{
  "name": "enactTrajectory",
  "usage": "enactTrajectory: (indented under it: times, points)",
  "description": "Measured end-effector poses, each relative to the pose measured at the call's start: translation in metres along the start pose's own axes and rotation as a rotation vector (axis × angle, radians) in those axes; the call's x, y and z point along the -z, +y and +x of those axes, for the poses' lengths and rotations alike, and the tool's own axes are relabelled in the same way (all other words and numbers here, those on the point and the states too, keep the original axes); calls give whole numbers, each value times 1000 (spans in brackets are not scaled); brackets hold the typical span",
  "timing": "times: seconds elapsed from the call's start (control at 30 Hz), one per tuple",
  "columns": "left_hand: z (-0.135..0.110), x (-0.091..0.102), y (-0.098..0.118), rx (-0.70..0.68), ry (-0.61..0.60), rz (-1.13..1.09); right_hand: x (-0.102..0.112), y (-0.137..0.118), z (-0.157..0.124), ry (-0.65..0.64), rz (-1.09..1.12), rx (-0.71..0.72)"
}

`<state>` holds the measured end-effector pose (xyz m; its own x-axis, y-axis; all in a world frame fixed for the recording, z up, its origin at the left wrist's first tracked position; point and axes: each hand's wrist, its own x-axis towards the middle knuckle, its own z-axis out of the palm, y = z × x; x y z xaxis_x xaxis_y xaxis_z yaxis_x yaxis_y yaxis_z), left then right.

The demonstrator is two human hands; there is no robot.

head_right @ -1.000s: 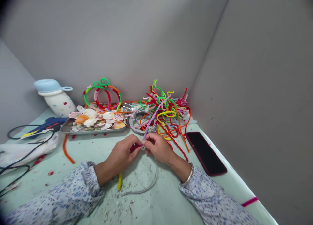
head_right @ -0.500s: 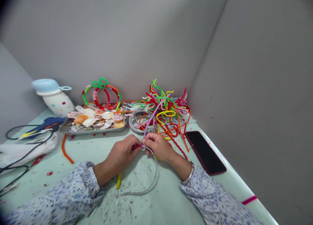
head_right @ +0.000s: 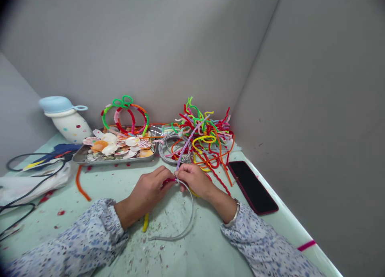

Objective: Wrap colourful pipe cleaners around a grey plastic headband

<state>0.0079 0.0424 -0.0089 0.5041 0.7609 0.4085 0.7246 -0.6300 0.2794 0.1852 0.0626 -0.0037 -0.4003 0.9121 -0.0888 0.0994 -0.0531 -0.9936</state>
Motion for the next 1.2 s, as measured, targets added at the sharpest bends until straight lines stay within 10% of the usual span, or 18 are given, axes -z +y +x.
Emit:
enactTrajectory:
  times: [1.2]
  points:
    - [4, 7, 5, 59, -2, -257, -1, 3, -2, 46, -72, 192]
